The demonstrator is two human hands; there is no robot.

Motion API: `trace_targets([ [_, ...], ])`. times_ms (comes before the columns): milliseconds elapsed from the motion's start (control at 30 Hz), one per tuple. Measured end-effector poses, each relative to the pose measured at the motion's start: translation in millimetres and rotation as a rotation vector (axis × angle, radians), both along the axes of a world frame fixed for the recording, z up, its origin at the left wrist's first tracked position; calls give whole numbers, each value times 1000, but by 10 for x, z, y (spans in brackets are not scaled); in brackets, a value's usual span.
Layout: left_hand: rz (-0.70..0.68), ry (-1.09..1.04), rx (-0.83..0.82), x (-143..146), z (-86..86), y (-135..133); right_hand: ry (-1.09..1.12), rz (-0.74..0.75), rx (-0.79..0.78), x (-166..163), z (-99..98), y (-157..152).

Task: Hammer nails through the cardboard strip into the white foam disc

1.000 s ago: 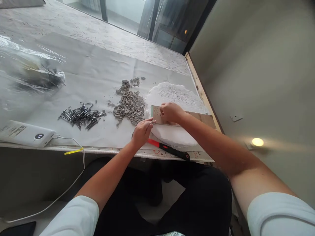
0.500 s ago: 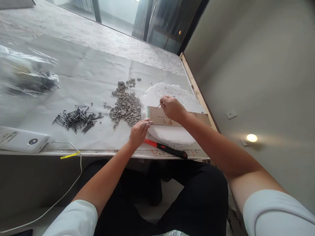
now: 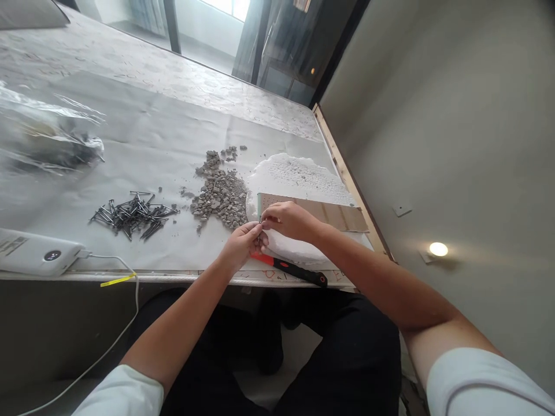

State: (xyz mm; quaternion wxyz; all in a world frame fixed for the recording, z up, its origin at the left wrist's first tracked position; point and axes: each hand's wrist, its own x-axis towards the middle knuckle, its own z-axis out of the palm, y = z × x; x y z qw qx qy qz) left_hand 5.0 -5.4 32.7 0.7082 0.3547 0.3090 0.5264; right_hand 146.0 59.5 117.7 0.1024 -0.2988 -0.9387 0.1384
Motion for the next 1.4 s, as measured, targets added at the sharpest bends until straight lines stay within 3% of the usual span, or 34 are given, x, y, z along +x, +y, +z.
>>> trace_targets([
  [67,23,30,31,-4,-20,15,-19,-87,85,73,12,89],
  [167,199,212,169,-7,-40,31,-218,-224,255,183,-18,230],
  [300,368,563,407,-9,-92,32,-449,-174,263,210,-179,313],
  [433,339,715,504,-10,-203,52,-509,-151,256,150,-309,321],
  [567,352,811,553,-12,-281,93,-543,-153,255,100,-312,336],
  [767,403,942,658,-27,-306,122,-560,-171,263,37,-317,312],
  [1033,399,989,670,-66,-347,96,-549,-246,252,-55,-349,326],
  [1233,401,1011,688,-90,-336,82,-547,-300,229,-135,-284,376],
  [1400,417,1011,679,-106,-302,78,-541,-256,200,-80,-149,426],
])
